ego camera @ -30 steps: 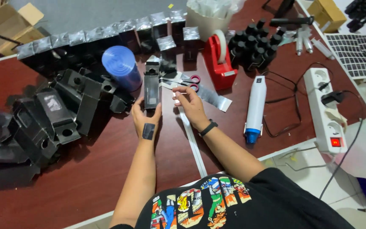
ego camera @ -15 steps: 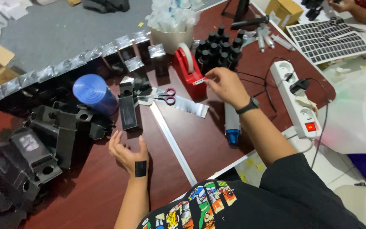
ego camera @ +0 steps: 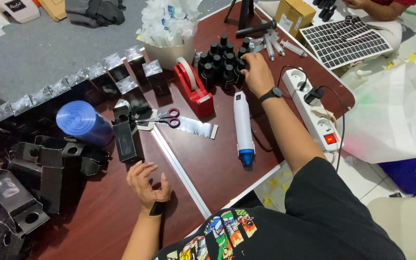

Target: Assembling cardboard perfume boxes and placing small perfume bottles inside them.

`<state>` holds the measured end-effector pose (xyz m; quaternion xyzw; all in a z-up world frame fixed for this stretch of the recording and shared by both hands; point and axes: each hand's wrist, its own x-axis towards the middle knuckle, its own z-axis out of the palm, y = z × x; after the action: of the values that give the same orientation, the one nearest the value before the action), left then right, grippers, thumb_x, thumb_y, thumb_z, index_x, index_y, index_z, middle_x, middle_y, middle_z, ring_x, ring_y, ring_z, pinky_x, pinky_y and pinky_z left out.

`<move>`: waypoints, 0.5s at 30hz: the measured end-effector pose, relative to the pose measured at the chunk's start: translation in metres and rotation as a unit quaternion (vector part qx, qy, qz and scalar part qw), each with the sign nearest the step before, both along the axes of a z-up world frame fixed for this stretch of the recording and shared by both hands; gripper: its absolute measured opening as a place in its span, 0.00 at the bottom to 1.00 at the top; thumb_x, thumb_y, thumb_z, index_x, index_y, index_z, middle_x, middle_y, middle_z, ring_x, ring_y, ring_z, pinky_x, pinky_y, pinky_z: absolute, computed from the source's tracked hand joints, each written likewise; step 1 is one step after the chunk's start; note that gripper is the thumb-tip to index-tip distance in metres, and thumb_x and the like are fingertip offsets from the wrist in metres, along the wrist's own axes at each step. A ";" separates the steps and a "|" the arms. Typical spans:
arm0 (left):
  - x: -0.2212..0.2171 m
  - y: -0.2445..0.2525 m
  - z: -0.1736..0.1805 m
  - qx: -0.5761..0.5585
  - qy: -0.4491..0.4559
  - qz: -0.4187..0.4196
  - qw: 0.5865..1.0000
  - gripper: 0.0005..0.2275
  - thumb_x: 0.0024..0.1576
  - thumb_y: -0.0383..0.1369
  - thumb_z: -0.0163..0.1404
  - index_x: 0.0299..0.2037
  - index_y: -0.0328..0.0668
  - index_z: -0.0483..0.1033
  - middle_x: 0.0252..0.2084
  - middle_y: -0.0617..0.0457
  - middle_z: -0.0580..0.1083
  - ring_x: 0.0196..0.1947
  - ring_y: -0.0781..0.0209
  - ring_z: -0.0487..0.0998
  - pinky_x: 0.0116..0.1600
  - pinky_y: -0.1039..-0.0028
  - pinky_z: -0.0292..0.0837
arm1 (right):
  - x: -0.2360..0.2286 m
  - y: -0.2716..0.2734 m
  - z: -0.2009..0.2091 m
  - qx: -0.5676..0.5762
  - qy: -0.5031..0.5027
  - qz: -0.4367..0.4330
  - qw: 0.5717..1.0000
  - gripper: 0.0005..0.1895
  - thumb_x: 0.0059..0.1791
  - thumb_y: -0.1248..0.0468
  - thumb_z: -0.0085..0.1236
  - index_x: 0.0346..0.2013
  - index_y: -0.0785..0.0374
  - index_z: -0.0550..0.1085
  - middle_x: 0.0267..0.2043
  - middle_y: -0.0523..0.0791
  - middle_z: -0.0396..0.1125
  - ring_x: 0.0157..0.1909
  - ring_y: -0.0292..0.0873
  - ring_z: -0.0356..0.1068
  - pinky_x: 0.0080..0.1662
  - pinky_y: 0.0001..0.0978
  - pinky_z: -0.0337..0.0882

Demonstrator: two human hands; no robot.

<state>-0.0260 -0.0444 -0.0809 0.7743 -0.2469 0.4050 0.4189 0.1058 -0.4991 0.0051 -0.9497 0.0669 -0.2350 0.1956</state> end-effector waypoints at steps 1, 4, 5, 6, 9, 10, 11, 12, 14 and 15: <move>0.002 -0.001 0.000 0.000 0.000 0.000 1.000 0.11 0.53 0.38 0.57 0.42 0.44 0.77 0.45 0.52 0.73 0.54 0.44 0.73 0.67 0.53 0.58 | 0.004 -0.007 -0.008 0.000 0.000 0.000 1.000 0.20 0.50 0.67 0.64 0.56 0.58 0.72 0.51 0.50 0.65 0.53 0.61 0.72 0.50 0.51 0.75; -0.001 -0.001 0.007 0.016 0.001 0.002 1.000 0.10 0.54 0.36 0.55 0.43 0.43 0.77 0.45 0.52 0.73 0.53 0.45 0.73 0.65 0.52 0.59 | 0.004 -0.013 -0.017 0.037 -0.038 -0.004 0.999 0.17 0.48 0.66 0.67 0.50 0.57 0.72 0.46 0.49 0.71 0.50 0.58 0.75 0.51 0.48 0.75; -0.005 -0.004 0.014 0.020 0.025 0.013 0.999 0.10 0.54 0.36 0.53 0.42 0.43 0.75 0.45 0.52 0.73 0.54 0.46 0.73 0.66 0.54 0.60 | -0.004 -0.009 -0.006 0.124 -0.044 0.007 0.991 0.15 0.46 0.73 0.52 0.46 0.58 0.68 0.44 0.50 0.71 0.44 0.52 0.77 0.42 0.41 0.73; -0.007 -0.007 0.022 0.024 0.047 0.023 0.998 0.09 0.55 0.36 0.50 0.42 0.43 0.74 0.45 0.51 0.74 0.55 0.47 0.72 0.66 0.57 0.61 | -0.013 -0.006 0.005 0.209 -0.051 0.018 0.976 0.17 0.43 0.80 0.37 0.42 0.59 0.64 0.43 0.51 0.71 0.37 0.46 0.79 0.33 0.33 0.71; -0.008 -0.007 0.022 0.021 0.044 0.016 0.999 0.09 0.55 0.36 0.49 0.42 0.43 0.73 0.45 0.51 0.74 0.55 0.46 0.73 0.67 0.56 0.62 | -0.038 0.017 0.032 0.181 -0.172 -0.015 0.968 0.14 0.49 0.75 0.53 0.45 0.59 0.64 0.48 0.51 0.74 0.49 0.55 0.76 0.50 0.46 0.74; -0.008 -0.006 0.023 0.021 0.044 0.017 0.999 0.09 0.55 0.36 0.49 0.42 0.43 0.73 0.45 0.51 0.74 0.55 0.46 0.73 0.67 0.56 0.62 | -0.045 0.028 0.041 0.181 -0.172 -0.014 0.968 0.14 0.49 0.75 0.53 0.45 0.59 0.64 0.48 0.51 0.74 0.49 0.55 0.76 0.50 0.46 0.74; -0.008 -0.006 0.024 0.018 0.051 0.011 0.998 0.09 0.55 0.35 0.49 0.42 0.43 0.73 0.45 0.51 0.74 0.56 0.46 0.72 0.67 0.56 0.61 | -0.052 0.039 0.050 0.232 -0.224 0.005 0.947 0.12 0.53 0.72 0.51 0.47 0.58 0.63 0.49 0.50 0.72 0.50 0.51 0.75 0.53 0.42 0.74; -0.009 -0.006 0.024 0.015 0.058 0.007 0.998 0.09 0.55 0.34 0.49 0.43 0.44 0.73 0.45 0.51 0.74 0.56 0.46 0.72 0.67 0.56 0.61 | -0.058 0.051 0.059 0.281 -0.275 0.026 0.919 0.09 0.56 0.69 0.49 0.49 0.57 0.62 0.51 0.49 0.70 0.51 0.48 0.73 0.55 0.39 0.74; -0.008 -0.005 0.025 0.011 0.061 0.008 0.998 0.08 0.55 0.34 0.49 0.43 0.44 0.74 0.45 0.52 0.74 0.56 0.46 0.72 0.67 0.55 0.61 | -0.058 0.076 0.063 0.393 -0.325 0.085 0.856 0.08 0.58 0.65 0.49 0.50 0.58 0.62 0.47 0.50 0.69 0.48 0.47 0.73 0.55 0.39 0.74; -0.008 -0.004 0.025 0.006 0.064 0.006 0.998 0.08 0.55 0.34 0.49 0.42 0.44 0.74 0.45 0.52 0.74 0.56 0.46 0.72 0.67 0.54 0.61 | -0.058 0.089 0.065 0.497 -0.367 0.137 0.774 0.09 0.59 0.61 0.48 0.52 0.58 0.62 0.43 0.51 0.68 0.46 0.47 0.73 0.55 0.40 0.75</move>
<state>-0.0341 -0.0488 -0.0561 0.8026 -0.2176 0.3555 0.4267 0.0482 -0.4105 0.0699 -0.5611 -0.0336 -0.4704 0.6803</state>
